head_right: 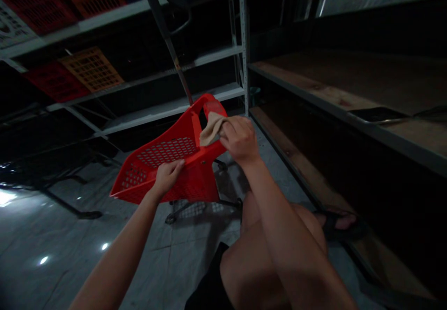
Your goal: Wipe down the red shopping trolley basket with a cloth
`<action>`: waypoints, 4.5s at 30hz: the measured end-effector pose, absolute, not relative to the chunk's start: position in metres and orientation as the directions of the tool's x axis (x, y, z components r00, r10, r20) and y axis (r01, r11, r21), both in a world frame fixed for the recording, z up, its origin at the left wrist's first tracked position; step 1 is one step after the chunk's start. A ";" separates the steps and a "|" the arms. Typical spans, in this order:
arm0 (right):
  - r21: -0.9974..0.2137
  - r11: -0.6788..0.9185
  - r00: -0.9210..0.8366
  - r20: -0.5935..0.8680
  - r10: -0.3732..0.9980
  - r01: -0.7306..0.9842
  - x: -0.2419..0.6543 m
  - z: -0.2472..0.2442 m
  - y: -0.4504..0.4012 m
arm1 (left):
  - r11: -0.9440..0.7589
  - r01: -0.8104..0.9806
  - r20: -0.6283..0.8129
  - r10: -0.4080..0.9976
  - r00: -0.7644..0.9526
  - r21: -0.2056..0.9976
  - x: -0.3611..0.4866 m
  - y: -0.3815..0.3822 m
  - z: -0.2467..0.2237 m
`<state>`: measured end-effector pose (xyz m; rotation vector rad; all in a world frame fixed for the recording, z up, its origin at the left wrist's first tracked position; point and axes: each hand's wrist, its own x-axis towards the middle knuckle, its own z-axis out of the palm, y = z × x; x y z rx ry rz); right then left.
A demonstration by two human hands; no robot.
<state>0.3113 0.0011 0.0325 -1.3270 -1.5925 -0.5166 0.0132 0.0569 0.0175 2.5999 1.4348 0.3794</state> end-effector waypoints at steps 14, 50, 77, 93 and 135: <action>-0.336 0.506 0.009 0.839 0.544 0.794 0.240 0.043 -0.010 | -0.396 0.855 0.151 0.918 0.366 0.336 -0.021 0.079 0.025; -0.220 0.489 -0.240 0.661 0.711 0.844 0.205 0.067 0.035 | -0.341 0.379 0.189 0.904 0.384 0.860 0.009 0.089 0.069; -0.214 0.330 -0.140 0.607 0.782 0.919 0.263 0.087 0.037 | -0.297 0.520 0.019 0.880 0.475 0.801 0.022 0.101 0.121; -0.030 0.093 -0.075 0.373 0.925 0.995 0.287 0.106 0.016 | -0.348 0.932 0.207 0.924 0.321 0.105 0.034 0.071 0.112; -0.367 0.044 0.244 0.699 0.673 0.929 0.335 0.052 0.034 | -0.256 0.963 0.424 0.884 0.198 0.084 0.090 0.058 0.098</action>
